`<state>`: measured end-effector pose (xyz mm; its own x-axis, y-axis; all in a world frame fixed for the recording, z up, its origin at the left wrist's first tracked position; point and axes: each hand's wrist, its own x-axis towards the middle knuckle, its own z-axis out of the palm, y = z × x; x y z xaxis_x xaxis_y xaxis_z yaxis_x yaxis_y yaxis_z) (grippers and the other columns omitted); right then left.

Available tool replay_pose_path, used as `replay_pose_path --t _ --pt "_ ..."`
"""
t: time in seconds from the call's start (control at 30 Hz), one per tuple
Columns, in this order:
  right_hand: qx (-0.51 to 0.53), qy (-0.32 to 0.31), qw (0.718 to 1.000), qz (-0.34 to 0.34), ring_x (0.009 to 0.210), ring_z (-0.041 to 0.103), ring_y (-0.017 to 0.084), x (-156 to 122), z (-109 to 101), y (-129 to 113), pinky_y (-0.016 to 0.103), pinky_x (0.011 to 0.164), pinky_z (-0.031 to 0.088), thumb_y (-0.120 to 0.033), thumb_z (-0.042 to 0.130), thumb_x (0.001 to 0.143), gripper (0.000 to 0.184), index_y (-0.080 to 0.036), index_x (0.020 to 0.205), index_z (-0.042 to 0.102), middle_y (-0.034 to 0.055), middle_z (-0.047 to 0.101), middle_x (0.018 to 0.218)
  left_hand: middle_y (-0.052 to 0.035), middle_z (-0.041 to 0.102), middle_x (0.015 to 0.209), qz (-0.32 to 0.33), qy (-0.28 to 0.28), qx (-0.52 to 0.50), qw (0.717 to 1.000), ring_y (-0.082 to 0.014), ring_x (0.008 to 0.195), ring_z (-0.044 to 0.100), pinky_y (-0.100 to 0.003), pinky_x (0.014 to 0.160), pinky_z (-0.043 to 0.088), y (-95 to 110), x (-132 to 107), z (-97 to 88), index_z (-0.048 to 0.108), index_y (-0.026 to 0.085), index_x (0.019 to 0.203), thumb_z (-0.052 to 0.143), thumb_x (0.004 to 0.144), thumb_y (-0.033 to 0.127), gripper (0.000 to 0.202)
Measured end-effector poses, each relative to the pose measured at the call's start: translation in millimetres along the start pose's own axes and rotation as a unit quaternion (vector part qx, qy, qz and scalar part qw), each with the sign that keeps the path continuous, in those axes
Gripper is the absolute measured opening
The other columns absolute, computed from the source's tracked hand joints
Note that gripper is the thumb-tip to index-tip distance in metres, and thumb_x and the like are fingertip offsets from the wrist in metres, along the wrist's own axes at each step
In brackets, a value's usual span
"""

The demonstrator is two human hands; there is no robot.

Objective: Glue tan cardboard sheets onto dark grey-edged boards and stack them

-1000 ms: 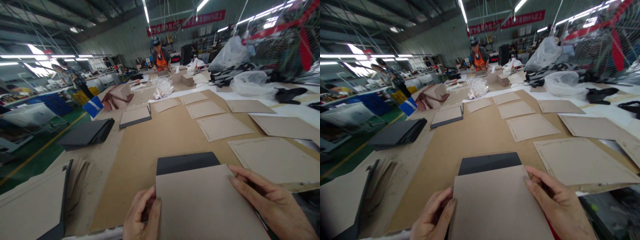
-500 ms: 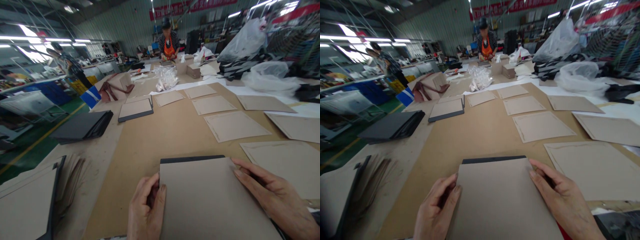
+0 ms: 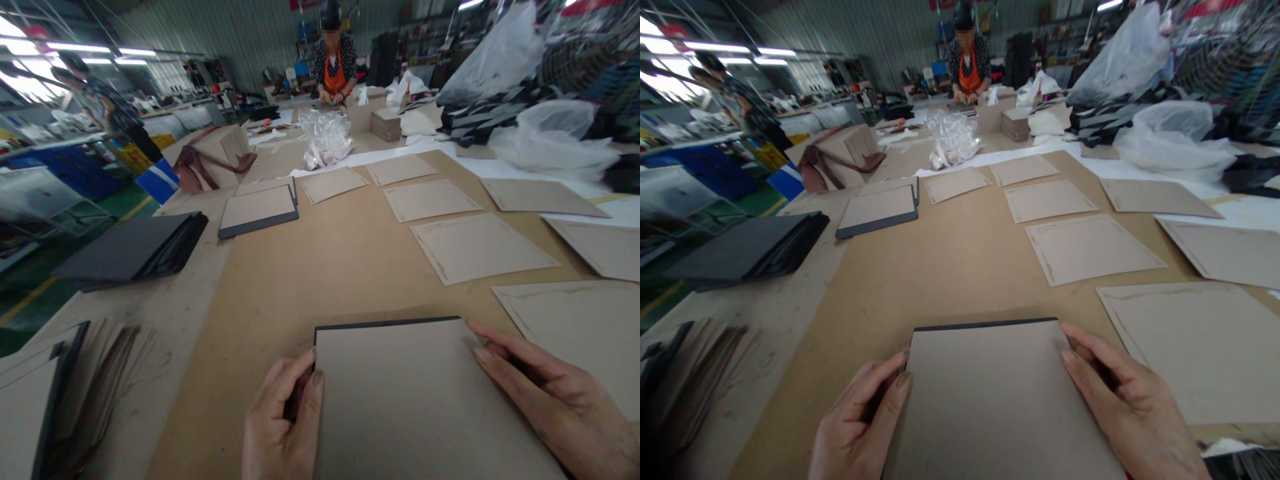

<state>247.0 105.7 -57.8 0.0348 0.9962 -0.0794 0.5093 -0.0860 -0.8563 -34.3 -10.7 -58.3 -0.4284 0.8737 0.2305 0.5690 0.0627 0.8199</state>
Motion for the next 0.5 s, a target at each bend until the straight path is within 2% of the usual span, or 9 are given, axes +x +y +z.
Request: replay_pose_path --t 0.1,0.3,0.4,0.5 --pt "-0.011 0.017 1.000 0.012 0.077 0.075 0.026 0 1 9 0.020 0.046 0.058 -0.065 0.072 0.070 0.051 -0.029 0.105 0.082 0.0034 0.078 0.099 0.0004 0.069 0.086 -0.003 -0.005 -0.002 1.000 -0.0119 0.075 0.067 -0.018 0.063 0.054 -2 1 0.3 0.073 0.026 0.112 0.063 0.094 0.028 0.020" --pt "-0.045 0.028 0.998 0.019 0.109 0.069 0.026 -8 2 26 0.019 0.075 0.060 -0.068 0.068 0.080 0.052 -0.033 0.117 0.077 -0.0004 0.074 0.115 0.0016 0.067 0.084 0.008 -0.008 -0.003 1.000 -0.0112 0.073 0.067 -0.017 0.058 0.052 -2 2 -0.5 0.072 0.028 0.116 0.065 0.093 0.023 0.025" --pt "-0.087 0.032 0.996 -0.013 0.121 0.062 0.029 -11 0 37 0.025 0.088 0.059 -0.064 0.066 0.085 0.050 -0.033 0.124 0.073 -0.0014 0.070 0.125 0.0020 0.066 0.083 0.006 0.004 -0.010 1.000 -0.0109 0.072 0.066 -0.017 0.056 0.050 -1 0 2.0 0.072 0.029 0.116 0.066 0.092 0.023 0.026" --pt "-0.123 0.002 0.991 -0.043 0.126 0.058 0.032 -9 -4 50 0.040 0.103 0.053 -0.061 0.064 0.088 0.049 -0.036 0.130 0.068 -0.0031 0.065 0.134 0.0021 0.064 0.082 -0.016 0.040 -0.024 0.999 -0.0114 0.071 0.064 -0.018 0.055 0.047 0 -3 7.4 0.073 0.029 0.114 0.066 0.091 0.024 0.024"
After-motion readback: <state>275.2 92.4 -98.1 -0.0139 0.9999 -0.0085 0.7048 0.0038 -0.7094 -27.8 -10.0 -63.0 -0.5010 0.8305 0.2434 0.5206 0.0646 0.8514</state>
